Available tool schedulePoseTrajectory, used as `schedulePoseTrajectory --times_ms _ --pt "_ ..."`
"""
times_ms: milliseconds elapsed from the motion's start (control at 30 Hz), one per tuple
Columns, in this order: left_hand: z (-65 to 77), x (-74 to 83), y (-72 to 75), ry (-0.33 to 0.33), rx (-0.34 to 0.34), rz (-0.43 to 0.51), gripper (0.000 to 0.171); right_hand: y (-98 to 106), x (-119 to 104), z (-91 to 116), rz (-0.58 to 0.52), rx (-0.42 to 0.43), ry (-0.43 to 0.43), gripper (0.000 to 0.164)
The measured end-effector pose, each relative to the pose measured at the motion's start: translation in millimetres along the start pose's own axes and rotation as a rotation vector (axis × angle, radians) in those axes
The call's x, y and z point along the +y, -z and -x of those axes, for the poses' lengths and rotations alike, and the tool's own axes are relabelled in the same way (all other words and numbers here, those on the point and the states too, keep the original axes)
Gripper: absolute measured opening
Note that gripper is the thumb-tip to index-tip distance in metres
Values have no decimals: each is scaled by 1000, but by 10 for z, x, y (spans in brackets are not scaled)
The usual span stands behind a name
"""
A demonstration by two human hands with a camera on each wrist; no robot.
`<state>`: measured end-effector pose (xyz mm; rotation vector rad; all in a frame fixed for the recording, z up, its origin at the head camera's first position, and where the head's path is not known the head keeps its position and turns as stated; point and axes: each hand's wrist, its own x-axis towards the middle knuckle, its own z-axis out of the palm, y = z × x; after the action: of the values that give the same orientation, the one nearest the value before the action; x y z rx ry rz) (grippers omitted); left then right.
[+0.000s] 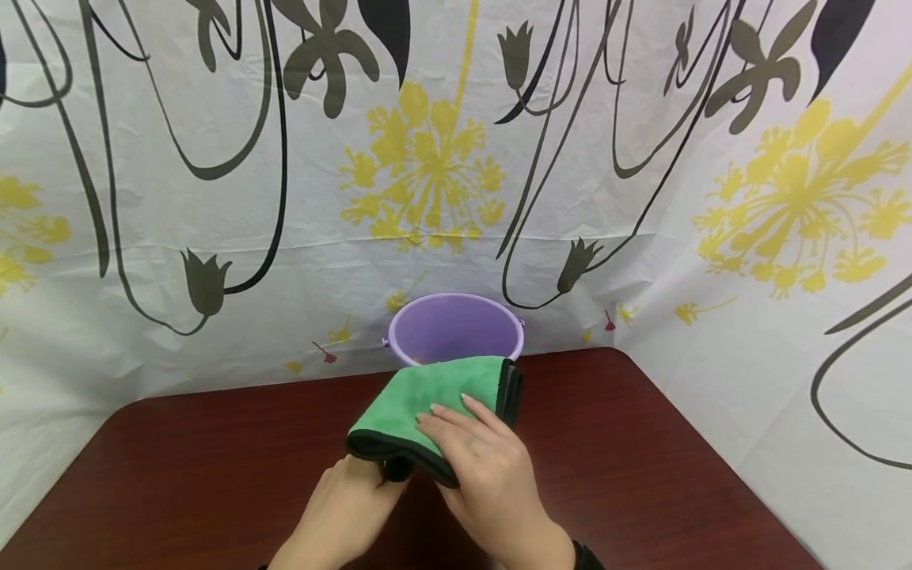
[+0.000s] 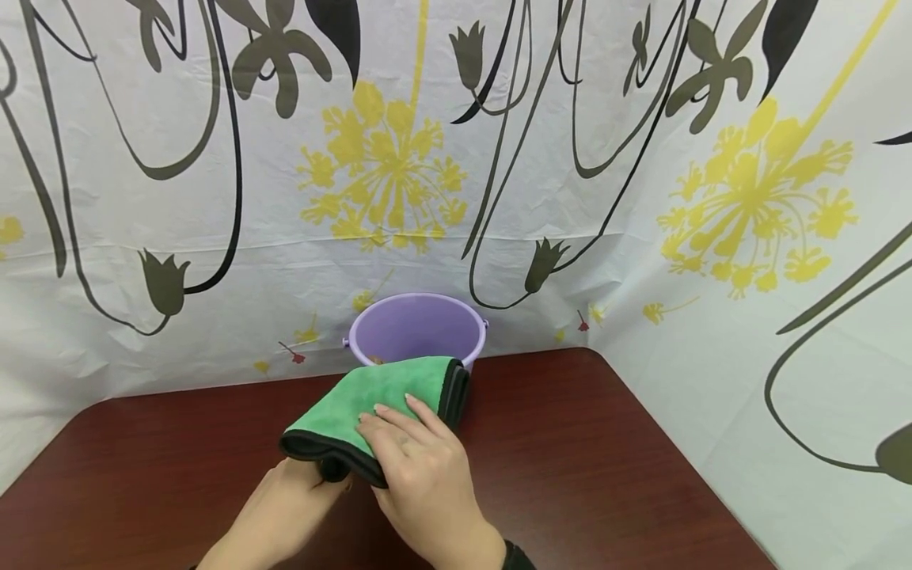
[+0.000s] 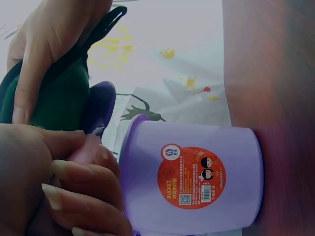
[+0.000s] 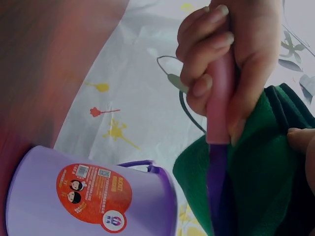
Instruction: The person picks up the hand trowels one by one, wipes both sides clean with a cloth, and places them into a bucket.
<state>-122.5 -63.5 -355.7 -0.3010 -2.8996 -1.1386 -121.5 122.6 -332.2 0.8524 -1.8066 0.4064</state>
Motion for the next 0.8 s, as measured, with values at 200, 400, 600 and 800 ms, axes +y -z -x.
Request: schedulePoseTrajectory --times_ms 200,400,600,800 --pt "-9 27 32 39 -53 48 27 49 44 -5 -8 -16 -16 26" --pt "-2 70 70 38 -69 83 42 91 85 -38 -55 63 43 22" --pt "17 74 89 0 -39 52 45 130 90 -36 -72 41 42 23" --pt "4 94 107 67 -78 120 46 121 64 -23 -39 -12 20 23"
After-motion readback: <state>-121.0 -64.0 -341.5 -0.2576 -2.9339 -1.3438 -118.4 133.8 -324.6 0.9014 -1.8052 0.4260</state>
